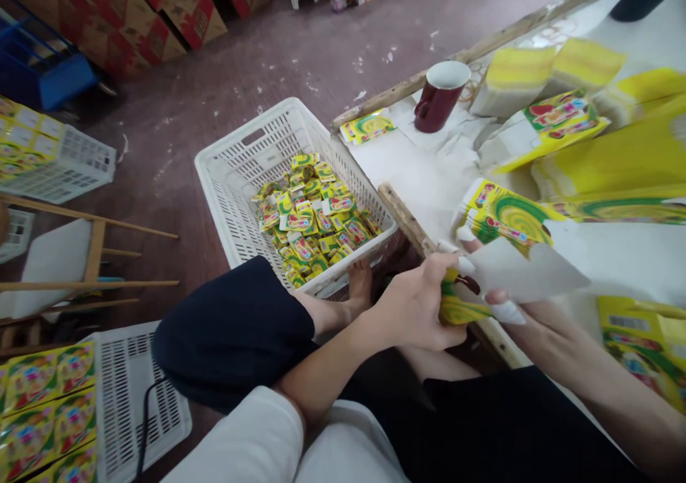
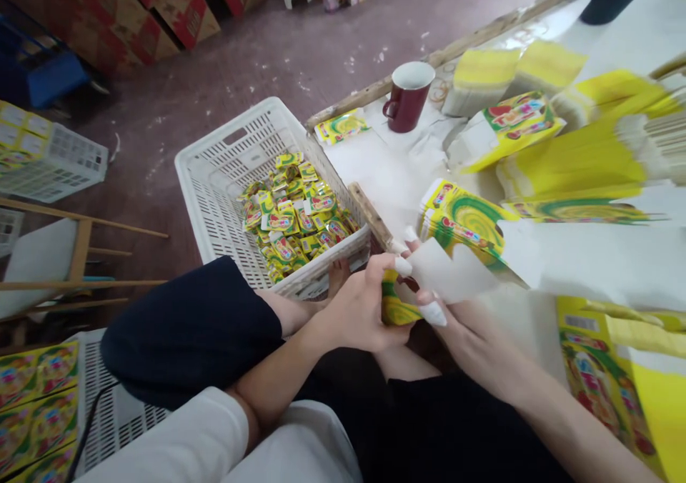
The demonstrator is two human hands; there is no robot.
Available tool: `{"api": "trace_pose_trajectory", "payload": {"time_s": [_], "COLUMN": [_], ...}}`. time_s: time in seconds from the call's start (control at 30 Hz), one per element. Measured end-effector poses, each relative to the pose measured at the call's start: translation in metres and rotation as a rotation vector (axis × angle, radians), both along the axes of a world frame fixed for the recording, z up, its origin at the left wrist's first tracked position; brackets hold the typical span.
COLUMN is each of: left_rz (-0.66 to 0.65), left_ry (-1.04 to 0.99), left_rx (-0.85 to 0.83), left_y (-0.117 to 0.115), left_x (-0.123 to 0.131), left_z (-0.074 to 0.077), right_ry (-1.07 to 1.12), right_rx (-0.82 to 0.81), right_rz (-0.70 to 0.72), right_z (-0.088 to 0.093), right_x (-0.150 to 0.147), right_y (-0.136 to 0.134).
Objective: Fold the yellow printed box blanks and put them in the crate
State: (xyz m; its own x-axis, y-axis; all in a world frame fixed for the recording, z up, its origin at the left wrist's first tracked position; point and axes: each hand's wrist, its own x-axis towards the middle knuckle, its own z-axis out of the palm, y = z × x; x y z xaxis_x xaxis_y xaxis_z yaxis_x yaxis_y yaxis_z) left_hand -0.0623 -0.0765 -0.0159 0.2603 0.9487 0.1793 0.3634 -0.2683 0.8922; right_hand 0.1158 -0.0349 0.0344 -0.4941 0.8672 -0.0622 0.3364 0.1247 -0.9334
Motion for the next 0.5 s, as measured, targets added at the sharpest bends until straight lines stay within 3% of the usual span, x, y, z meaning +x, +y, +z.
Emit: {"api": "trace_pose_trajectory", "payload": {"time_s": [0.07,0.17,0.3,0.37,0.5], "left_rz": [0.004,0.083,0.266,0.259,0.226], "left_ry": [-0.021,-0.009,0.030,0.013,0.006], "left_rx": [-0.082,0.000,0.156,0.180,0.239], "left_y": [0.000,0.002,0.005,0.008,0.012], "left_x": [0.000,0.000,-0.005,-0.013,-0.028], "left_z": [0.001,-0.001,-0.001,0.003,0.010], "right_ry": [-0.105,-0.222,-0.248,-0.292,-0.375], "right_rx": [0.183,0.448,0.650,0.697,0.644], "right_rz": [0.116,0.239,0.121,0.106,0.211], "right_z": [-0.001,-0.005,-0.009,-0.011,-0.007], "right_x": [0.002,0.002,0.004,0.005,0.011], "right_y": [0.000,0.002,0.007,0.008,0.014]}}
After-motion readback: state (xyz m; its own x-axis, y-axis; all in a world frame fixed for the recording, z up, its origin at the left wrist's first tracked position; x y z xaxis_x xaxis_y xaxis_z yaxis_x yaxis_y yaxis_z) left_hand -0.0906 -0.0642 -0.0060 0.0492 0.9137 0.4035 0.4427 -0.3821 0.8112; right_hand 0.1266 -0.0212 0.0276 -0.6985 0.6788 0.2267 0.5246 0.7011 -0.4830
